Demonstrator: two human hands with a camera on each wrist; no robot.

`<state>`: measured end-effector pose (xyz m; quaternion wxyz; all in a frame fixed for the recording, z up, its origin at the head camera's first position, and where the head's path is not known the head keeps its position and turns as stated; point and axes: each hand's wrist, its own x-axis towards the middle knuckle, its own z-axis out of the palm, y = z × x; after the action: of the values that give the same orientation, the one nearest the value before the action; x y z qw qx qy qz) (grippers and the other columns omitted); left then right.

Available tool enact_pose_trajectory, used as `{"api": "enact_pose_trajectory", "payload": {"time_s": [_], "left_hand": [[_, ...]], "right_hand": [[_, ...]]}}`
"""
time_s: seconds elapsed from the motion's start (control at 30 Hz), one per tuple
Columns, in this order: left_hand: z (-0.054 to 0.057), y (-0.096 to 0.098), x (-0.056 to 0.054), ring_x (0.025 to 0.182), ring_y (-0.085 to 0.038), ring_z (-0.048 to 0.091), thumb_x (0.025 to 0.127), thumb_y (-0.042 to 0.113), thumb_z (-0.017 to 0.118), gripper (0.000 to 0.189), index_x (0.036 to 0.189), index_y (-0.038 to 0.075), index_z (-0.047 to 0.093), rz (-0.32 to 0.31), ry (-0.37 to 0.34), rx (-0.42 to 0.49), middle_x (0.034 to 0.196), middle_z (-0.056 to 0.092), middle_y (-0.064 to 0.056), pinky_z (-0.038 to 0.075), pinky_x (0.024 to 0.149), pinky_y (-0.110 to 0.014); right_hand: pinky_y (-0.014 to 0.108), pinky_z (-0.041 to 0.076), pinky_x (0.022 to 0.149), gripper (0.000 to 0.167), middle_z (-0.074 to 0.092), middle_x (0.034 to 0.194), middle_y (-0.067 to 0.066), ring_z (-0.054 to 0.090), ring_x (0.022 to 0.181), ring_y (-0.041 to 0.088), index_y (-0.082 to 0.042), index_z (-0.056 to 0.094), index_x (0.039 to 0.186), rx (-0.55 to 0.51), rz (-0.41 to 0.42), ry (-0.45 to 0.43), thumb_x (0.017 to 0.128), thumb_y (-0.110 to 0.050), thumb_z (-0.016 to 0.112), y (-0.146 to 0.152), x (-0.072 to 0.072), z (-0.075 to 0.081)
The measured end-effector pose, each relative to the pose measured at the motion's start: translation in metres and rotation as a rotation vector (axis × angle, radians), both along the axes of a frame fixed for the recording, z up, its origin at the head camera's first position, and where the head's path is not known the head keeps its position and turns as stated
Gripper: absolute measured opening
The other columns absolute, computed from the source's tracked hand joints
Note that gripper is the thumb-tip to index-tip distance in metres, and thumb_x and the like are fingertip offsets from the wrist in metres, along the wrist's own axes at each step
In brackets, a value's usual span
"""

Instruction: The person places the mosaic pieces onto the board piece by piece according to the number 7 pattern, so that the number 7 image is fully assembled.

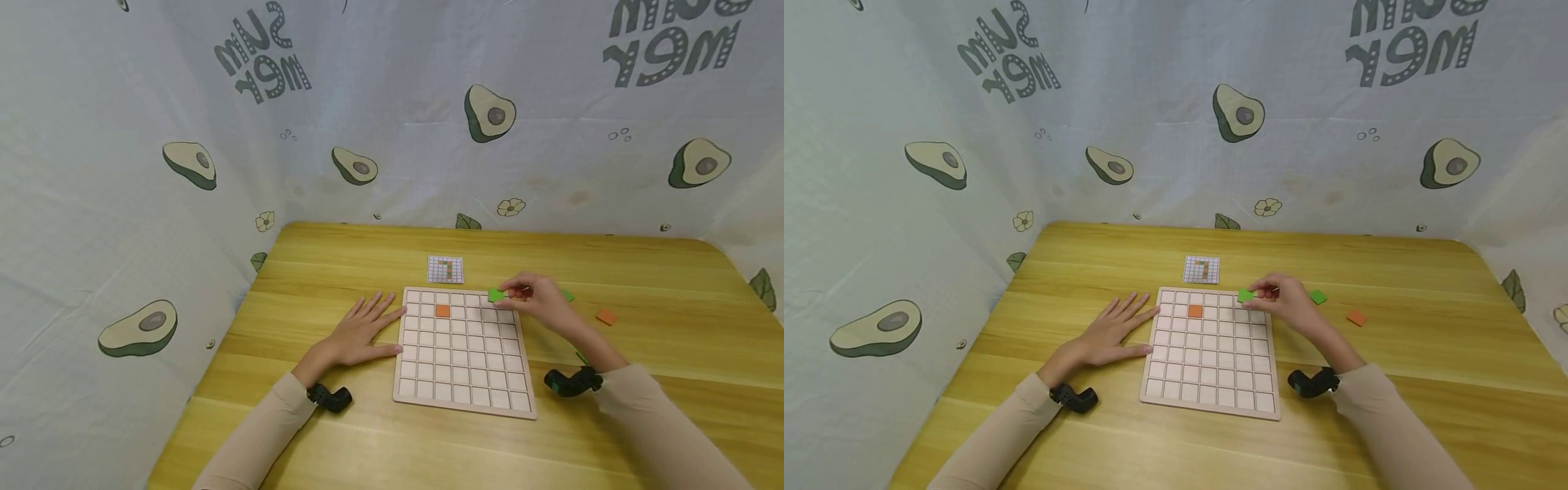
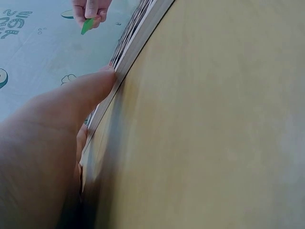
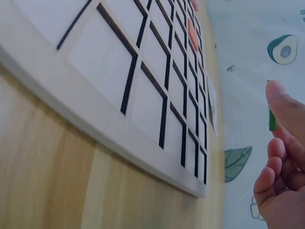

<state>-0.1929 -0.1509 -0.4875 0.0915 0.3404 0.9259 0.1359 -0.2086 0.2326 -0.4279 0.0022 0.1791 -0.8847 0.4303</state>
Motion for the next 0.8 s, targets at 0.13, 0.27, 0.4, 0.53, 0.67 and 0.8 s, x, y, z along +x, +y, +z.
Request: {"api": "enact_pose_trajectory", "payload": {"time_s": [0.13,0.27,0.4,0.53,0.67,0.8], "left_hand": [[0.000,0.000,0.000,0.152,-0.023,-0.008,0.096,0.072,0.036,0.080,0.161,0.034,0.011,0.001,0.003,-0.007,0.167,-0.001,-0.001,-0.007,0.120,-0.046],[-0.001,0.000,0.000,0.152,-0.024,-0.008,0.096,0.072,0.037,0.080,0.161,0.034,0.011,0.000,0.004,-0.006,0.167,-0.001,-0.002,-0.007,0.120,-0.046],[-0.001,0.000,0.001,0.152,-0.024,-0.008,0.096,0.072,0.037,0.080,0.161,0.034,0.011,0.001,0.007,-0.006,0.167,-0.001,-0.002,-0.008,0.120,-0.046],[-0.001,0.000,0.001,0.152,-0.023,-0.009,0.096,0.072,0.037,0.080,0.161,0.034,0.011,0.004,0.003,-0.009,0.167,-0.002,-0.001,-0.009,0.120,-0.045],[-0.001,0.000,0.000,0.152,-0.022,-0.009,0.096,0.072,0.036,0.080,0.161,0.035,0.010,0.008,0.000,-0.014,0.167,-0.003,0.000,-0.009,0.119,-0.044],[-0.001,0.000,-0.001,0.152,-0.023,-0.008,0.096,0.072,0.036,0.080,0.161,0.034,0.011,0.006,0.004,-0.006,0.167,-0.002,-0.001,-0.008,0.120,-0.045]], "right_hand": [[0.020,0.047,0.061,0.026,0.058,0.082,0.009,0.051,0.073,0.018,0.005,0.072,0.102,-0.026,0.019,-0.021,0.083,-0.010,0.082,-0.008,-0.002,-0.004],[0.021,0.045,0.060,0.025,0.057,0.082,0.008,0.050,0.073,0.019,0.004,0.072,0.101,-0.035,0.033,-0.050,0.084,-0.011,0.082,-0.016,-0.003,-0.010],[0.021,0.045,0.061,0.024,0.057,0.082,0.008,0.050,0.074,0.021,0.004,0.072,0.100,-0.044,0.043,-0.066,0.083,-0.009,0.083,-0.024,-0.006,-0.016],[0.021,0.045,0.061,0.025,0.057,0.081,0.008,0.050,0.073,0.020,0.005,0.072,0.099,-0.057,0.053,-0.068,0.081,-0.007,0.084,-0.033,-0.007,-0.020],[0.020,0.045,0.060,0.025,0.057,0.080,0.007,0.050,0.071,0.017,0.006,0.072,0.098,-0.067,0.073,-0.061,0.080,-0.005,0.084,-0.041,-0.008,-0.021],[0.020,0.044,0.059,0.024,0.058,0.080,0.008,0.049,0.070,0.017,0.007,0.072,0.098,-0.084,0.095,-0.074,0.079,-0.004,0.084,-0.046,-0.009,-0.024]]}}
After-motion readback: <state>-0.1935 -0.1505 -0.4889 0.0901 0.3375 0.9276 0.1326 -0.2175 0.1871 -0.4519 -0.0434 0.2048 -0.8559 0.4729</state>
